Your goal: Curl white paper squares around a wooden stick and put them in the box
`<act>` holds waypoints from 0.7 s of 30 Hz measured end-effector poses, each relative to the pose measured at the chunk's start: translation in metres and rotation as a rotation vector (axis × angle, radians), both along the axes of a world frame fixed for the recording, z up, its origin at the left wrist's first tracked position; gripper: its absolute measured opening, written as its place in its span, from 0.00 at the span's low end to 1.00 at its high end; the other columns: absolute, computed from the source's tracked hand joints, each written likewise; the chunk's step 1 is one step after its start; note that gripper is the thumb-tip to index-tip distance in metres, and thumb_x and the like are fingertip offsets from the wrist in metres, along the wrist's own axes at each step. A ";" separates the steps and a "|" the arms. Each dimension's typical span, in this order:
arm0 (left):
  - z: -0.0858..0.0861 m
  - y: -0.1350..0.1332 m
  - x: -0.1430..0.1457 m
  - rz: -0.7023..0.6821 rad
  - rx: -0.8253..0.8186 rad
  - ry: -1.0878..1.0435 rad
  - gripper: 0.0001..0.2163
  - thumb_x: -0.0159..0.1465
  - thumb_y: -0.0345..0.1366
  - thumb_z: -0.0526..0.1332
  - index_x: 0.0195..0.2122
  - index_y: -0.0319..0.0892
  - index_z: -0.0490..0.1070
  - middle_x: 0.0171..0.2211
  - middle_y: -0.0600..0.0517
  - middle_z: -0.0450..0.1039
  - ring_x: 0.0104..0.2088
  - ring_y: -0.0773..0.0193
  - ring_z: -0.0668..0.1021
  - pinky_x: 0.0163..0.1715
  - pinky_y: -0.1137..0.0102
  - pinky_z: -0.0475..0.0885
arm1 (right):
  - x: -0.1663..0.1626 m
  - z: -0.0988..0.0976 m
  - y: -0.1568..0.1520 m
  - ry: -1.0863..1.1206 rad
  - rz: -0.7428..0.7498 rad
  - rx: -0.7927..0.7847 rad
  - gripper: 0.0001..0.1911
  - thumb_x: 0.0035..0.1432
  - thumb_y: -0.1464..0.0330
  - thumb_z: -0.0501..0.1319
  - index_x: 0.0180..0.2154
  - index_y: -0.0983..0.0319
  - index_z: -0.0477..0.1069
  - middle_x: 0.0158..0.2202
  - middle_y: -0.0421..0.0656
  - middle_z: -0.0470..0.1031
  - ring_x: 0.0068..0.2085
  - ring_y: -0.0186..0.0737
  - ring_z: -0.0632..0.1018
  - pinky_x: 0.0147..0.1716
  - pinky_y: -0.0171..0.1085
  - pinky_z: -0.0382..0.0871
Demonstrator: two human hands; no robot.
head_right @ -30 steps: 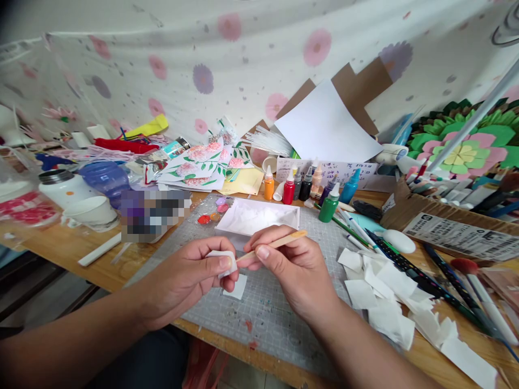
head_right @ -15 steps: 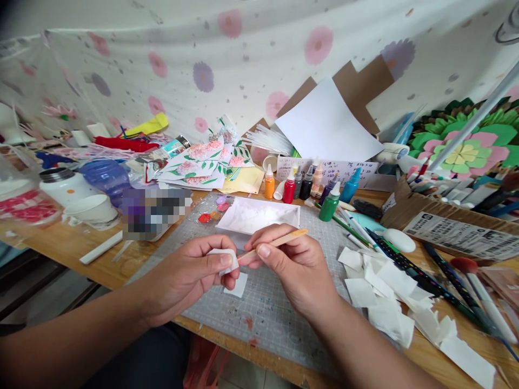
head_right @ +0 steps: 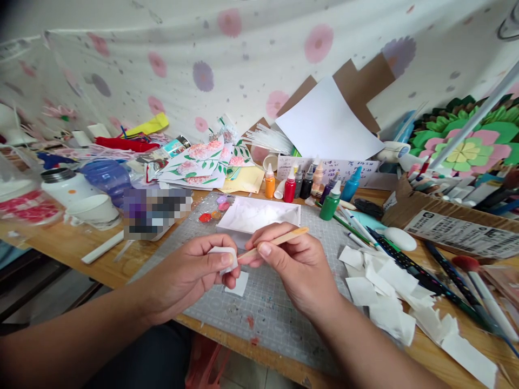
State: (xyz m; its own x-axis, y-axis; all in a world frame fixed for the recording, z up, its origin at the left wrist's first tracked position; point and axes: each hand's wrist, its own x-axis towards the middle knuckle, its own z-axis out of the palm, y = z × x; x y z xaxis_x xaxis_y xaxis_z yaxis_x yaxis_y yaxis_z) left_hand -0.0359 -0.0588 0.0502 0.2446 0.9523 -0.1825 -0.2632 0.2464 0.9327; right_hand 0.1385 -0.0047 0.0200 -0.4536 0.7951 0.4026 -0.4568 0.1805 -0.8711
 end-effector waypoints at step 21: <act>-0.001 0.000 0.000 -0.006 -0.011 0.002 0.07 0.58 0.33 0.63 0.26 0.37 0.69 0.25 0.53 0.70 0.28 0.68 0.72 0.33 0.70 0.67 | 0.000 0.000 0.001 -0.005 0.000 0.060 0.06 0.59 0.70 0.62 0.33 0.57 0.78 0.33 0.41 0.77 0.35 0.37 0.78 0.32 0.37 0.76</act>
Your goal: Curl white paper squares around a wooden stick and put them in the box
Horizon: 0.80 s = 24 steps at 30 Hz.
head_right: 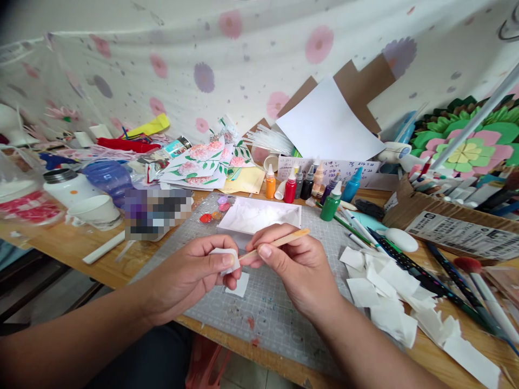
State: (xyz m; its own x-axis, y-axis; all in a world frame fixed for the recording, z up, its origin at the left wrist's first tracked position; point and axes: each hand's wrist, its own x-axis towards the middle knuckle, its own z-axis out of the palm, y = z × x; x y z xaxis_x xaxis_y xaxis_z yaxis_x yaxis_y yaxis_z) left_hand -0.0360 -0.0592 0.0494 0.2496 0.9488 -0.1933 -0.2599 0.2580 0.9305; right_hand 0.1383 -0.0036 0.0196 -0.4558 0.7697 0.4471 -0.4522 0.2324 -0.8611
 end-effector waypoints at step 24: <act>-0.004 0.000 -0.003 0.102 0.182 0.369 0.08 0.59 0.39 0.61 0.27 0.41 0.67 0.25 0.57 0.63 0.27 0.69 0.65 0.29 0.71 0.60 | 0.000 0.003 0.000 -0.117 -0.087 0.150 0.07 0.59 0.72 0.61 0.32 0.59 0.77 0.32 0.40 0.76 0.36 0.35 0.77 0.37 0.34 0.72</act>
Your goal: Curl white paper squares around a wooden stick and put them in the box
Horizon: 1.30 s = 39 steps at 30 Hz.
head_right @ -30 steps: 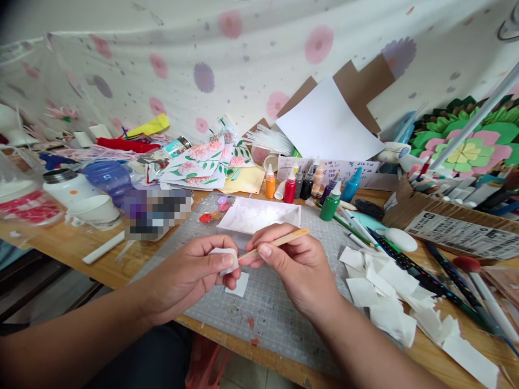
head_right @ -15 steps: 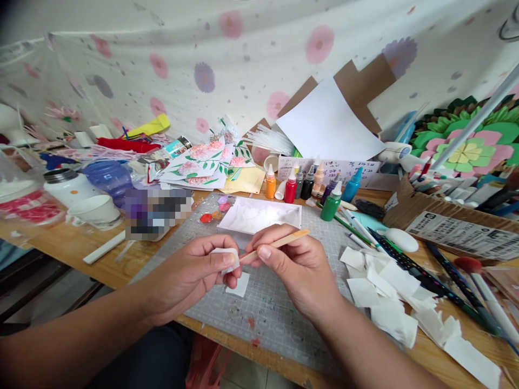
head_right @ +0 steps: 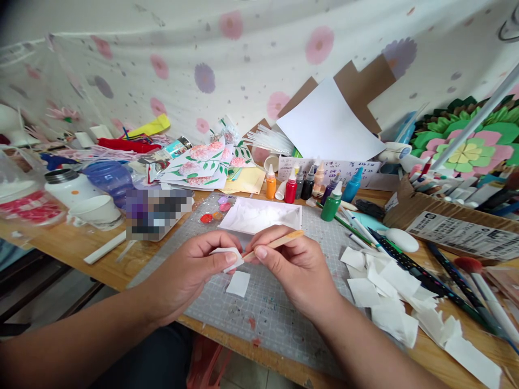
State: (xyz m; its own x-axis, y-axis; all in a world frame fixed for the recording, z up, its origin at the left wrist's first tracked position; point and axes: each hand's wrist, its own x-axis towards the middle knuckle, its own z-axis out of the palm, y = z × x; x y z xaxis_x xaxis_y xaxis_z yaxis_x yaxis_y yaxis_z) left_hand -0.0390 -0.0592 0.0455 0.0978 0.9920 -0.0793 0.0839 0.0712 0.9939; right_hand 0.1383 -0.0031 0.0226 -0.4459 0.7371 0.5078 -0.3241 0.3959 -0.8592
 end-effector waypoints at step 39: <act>0.009 -0.006 0.004 0.067 0.302 0.370 0.05 0.59 0.36 0.61 0.28 0.42 0.68 0.26 0.55 0.69 0.28 0.67 0.69 0.30 0.71 0.64 | -0.003 -0.001 0.001 0.014 -0.059 -0.053 0.07 0.58 0.70 0.63 0.30 0.57 0.79 0.31 0.41 0.76 0.35 0.37 0.77 0.34 0.36 0.74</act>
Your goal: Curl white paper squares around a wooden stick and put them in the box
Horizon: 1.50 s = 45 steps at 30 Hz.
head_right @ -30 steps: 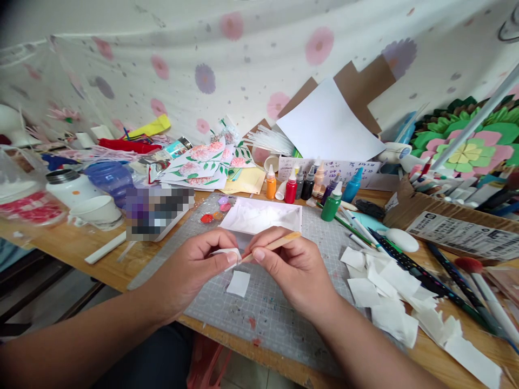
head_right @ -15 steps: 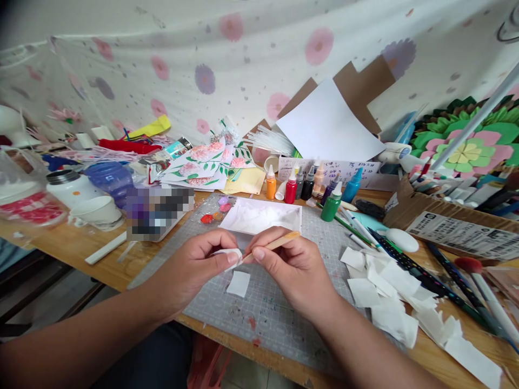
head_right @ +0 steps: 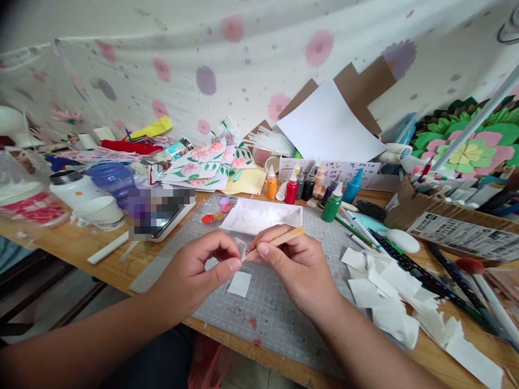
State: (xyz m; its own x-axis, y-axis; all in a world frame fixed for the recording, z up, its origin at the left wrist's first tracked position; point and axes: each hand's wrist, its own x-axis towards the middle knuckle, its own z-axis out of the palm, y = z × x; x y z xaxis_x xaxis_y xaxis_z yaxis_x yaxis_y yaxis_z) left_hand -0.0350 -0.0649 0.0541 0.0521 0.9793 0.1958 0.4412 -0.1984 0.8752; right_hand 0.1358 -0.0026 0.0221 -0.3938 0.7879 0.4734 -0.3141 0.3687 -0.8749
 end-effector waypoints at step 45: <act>-0.012 0.069 -0.041 0.277 -0.019 0.337 0.05 0.54 0.37 0.60 0.28 0.44 0.75 0.15 0.58 0.61 0.18 0.66 0.64 0.21 0.71 0.53 | 0.019 -0.005 0.041 -0.445 -0.721 0.310 0.06 0.54 0.66 0.63 0.25 0.58 0.73 0.33 0.43 0.78 0.39 0.46 0.77 0.43 0.48 0.69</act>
